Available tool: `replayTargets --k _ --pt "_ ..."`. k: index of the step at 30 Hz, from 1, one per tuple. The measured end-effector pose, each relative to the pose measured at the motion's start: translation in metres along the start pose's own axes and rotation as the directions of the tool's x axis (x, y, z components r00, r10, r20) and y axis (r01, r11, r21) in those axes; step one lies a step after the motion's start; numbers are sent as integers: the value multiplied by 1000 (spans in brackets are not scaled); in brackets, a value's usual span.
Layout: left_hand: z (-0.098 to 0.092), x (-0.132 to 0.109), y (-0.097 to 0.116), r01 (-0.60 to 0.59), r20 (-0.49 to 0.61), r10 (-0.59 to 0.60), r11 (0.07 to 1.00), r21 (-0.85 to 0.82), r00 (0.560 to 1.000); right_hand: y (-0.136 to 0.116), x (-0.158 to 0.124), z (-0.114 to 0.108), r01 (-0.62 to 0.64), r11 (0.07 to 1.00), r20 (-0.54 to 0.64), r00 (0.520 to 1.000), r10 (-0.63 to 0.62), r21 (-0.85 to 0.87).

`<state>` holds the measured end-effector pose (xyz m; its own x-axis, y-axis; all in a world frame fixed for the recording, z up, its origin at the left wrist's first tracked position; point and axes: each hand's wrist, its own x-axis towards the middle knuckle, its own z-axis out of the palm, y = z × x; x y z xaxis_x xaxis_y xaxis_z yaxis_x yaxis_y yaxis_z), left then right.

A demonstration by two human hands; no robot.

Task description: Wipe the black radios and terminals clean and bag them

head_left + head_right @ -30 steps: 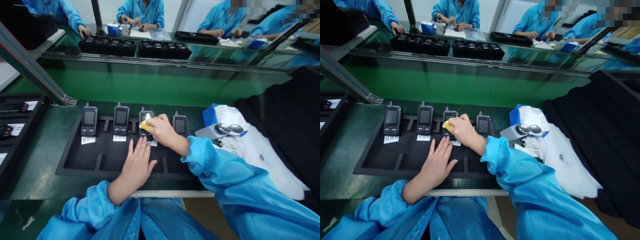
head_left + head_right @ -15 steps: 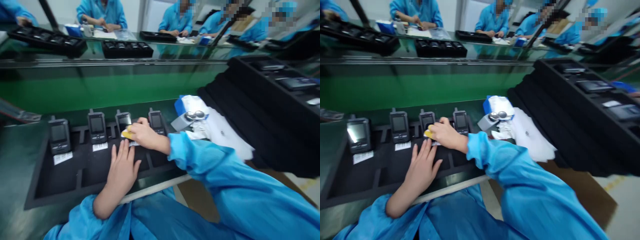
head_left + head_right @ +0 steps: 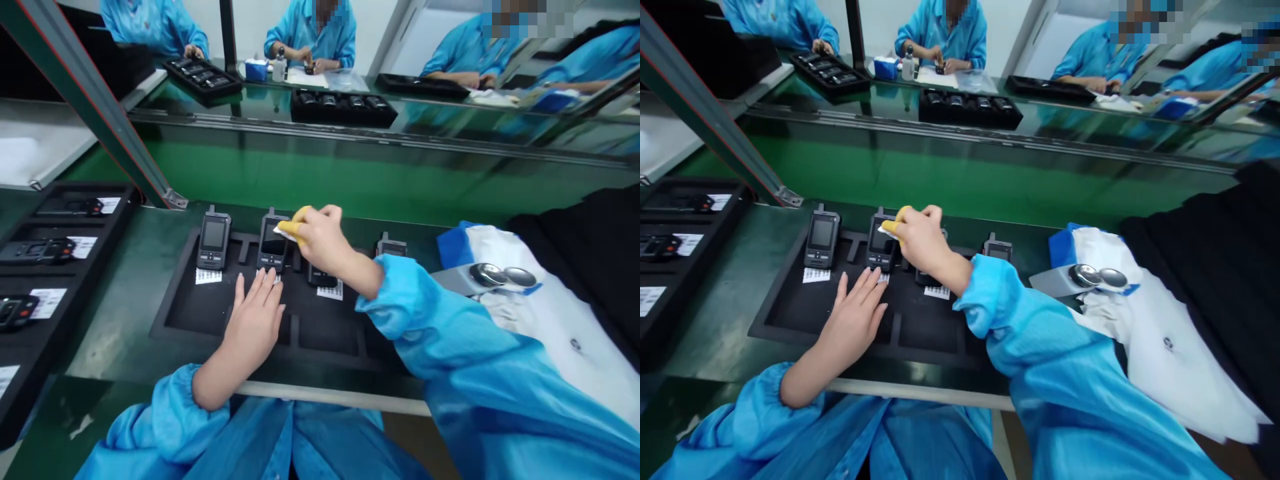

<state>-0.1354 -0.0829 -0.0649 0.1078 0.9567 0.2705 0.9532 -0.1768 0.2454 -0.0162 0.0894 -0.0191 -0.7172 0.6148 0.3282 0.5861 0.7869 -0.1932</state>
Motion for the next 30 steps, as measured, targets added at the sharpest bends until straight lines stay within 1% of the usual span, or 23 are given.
replayTargets --k 2,4,5,7,9,10,11,12,13,15,16,17,18,22,24,25,27,29,30 --pt "3 1 -6 0 14 -1 999 35 1000 -8 12 13 50 995 84 996 -42 -88" --pt "7 2 -7 -4 31 2 998 57 1000 -12 13 24 70 983 104 993 -52 -172" --pt "8 2 -7 -4 40 1 998 64 999 -13 9 28 88 976 99 993 -69 -201" --pt "9 2 -7 -1 53 -3 997 74 999 -16 -3 33 171 958 95 984 -153 -228" --pt "10 1 -6 -2 57 -3 997 74 998 -17 -16 35 290 928 115 956 -270 -234" --pt "10 2 -7 -2 58 -2 997 71 998 -16 -19 34 334 913 126 942 -312 -235" --pt "10 2 -7 -2 59 -2 998 67 998 -15 -19 33 348 907 130 937 -325 -238" --pt "10 2 -7 0 59 -3 998 64 998 -12 -16 32 326 913 122 945 -305 -246" --pt "10 1 -7 0 59 -4 998 61 998 -9 -11 30 277 927 105 960 -258 -255" --pt "10 1 -7 1 53 -4 998 61 999 -3 0 29 148 954 69 989 -135 -262" --pt "11 1 -7 -1 47 -2 998 62 999 -1 3 29 101 961 61 994 -88 -258" --pt "11 1 -7 -5 39 3 998 61 999 -1 4 30 80 965 67 996 -66 -249" --pt "12 0 -8 -11 29 9 998 58 1000 -3 1 32 88 968 85 994 -69 -234" --pt "15 0 -8 -27 -29 28 999 40 999 -15 -25 37 208 967 195 964 -178 -145" --pt "16 0 -8 -25 -49 26 999 22 998 -18 -33 34 194 976 204 964 -171 -96" --pt "15 0 -8 -22 -58 22 1000 8 998 -18 -33 30 153 985 182 974 -137 -77" --pt "11 -3 -10 -13 -86 11 1000 -24 996 -17 -24 19 35 998 93 995 -30 -55" --pt "5 -9 -15 6 -129 -12 999 -47 992 -18 -8 9 -56 997 8 998 56 -44" --pt "1 -12 -19 19 -146 -27 999 -51 989 -20 2 7 -77 996 -18 997 77 -38"
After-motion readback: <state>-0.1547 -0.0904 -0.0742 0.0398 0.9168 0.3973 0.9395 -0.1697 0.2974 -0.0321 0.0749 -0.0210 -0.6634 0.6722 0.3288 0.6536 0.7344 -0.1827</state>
